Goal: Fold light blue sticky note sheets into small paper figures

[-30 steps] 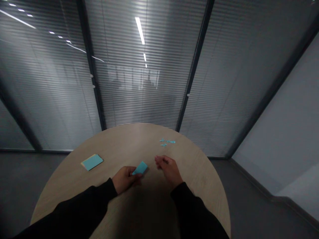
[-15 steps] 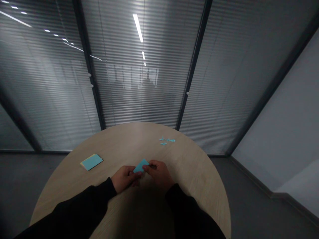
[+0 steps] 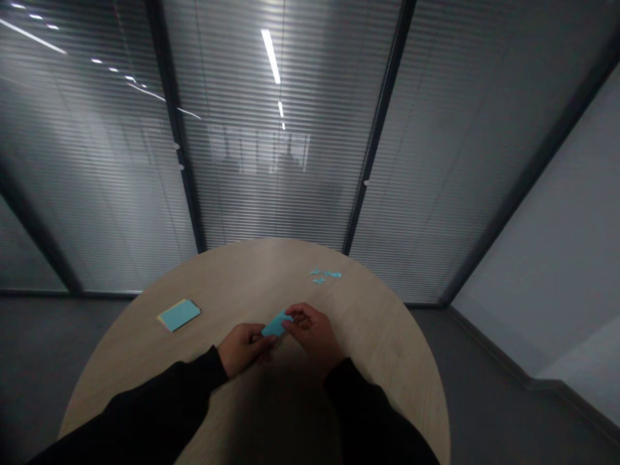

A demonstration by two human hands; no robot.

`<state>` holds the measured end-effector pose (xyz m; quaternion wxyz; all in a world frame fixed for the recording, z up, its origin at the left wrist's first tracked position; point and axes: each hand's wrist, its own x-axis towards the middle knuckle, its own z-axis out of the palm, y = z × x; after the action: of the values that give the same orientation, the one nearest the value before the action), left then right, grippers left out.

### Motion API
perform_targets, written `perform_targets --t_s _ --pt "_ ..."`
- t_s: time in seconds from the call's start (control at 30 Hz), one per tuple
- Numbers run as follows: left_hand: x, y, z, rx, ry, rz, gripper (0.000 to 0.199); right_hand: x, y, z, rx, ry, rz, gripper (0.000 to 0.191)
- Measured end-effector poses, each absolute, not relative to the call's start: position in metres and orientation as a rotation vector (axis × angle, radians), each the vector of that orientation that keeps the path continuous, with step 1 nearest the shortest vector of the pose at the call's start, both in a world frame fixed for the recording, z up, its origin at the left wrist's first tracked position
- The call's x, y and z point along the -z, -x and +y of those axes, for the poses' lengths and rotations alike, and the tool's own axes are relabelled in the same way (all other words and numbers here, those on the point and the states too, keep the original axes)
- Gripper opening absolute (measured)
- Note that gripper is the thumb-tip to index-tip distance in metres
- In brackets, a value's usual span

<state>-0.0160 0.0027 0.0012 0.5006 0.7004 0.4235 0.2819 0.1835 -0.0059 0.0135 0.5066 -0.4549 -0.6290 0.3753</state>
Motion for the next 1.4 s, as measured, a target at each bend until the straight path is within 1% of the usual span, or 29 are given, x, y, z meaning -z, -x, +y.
perform_targets --t_s 0.1,0.27,0.33,0.4,0.47,0.5,0.6,0.67,0.9,1.03,1.2,1.3,1.4 --pt "-0.002 0.015 0.003 -0.675 -1.679 1.019 0.050 -0.013 -0.185 -0.007 -0.899 1.116 -1.525 0.027" --pt "-0.001 0.016 0.003 -0.689 -1.651 1.013 0.050 -0.015 -0.186 -0.008 -1.015 1.106 -1.555 0.027" --pt "-0.001 0.015 0.003 -0.688 -1.640 1.008 0.051 -0.018 -0.186 -0.009 -1.003 1.110 -1.594 0.021" --pt "-0.002 0.015 0.003 -0.699 -1.626 0.984 0.053 -0.021 -0.186 -0.011 -0.948 1.093 -1.648 0.011" --pt "-0.003 0.014 0.003 -0.723 -1.590 0.938 0.057 -0.025 -0.186 -0.013 -0.897 1.063 -1.700 0.003" --pt "-0.004 0.014 0.003 -0.742 -1.564 0.907 0.060 -0.026 -0.186 -0.013 -0.882 1.043 -1.717 0.001" --pt "-0.005 0.014 0.005 -0.781 -1.473 0.805 0.070 -0.026 -0.186 -0.014 -0.887 0.985 -1.735 0.006" --pt "-0.005 0.014 0.006 -0.768 -1.436 0.769 0.071 -0.023 -0.185 -0.013 -0.888 0.959 -1.748 0.008" --pt "-0.003 0.017 0.006 -0.731 -1.461 0.712 0.059 -0.017 -0.183 -0.010 -0.960 0.858 -1.700 0.010" --pt "0.004 0.016 0.009 -0.771 -1.437 0.771 0.051 -0.018 -0.182 -0.009 -0.992 0.915 -1.696 0.012" --pt "0.010 0.014 0.012 -0.982 -1.338 0.813 0.049 -0.019 -0.179 -0.012 -1.001 1.094 -1.673 0.020" --pt "0.008 0.014 0.012 -1.032 -1.308 0.806 0.048 -0.015 -0.177 -0.013 -0.975 1.161 -1.643 0.024" --pt "0.007 0.014 0.012 -1.048 -1.269 0.794 0.049 -0.010 -0.177 -0.011 -0.954 1.155 -1.639 0.018"
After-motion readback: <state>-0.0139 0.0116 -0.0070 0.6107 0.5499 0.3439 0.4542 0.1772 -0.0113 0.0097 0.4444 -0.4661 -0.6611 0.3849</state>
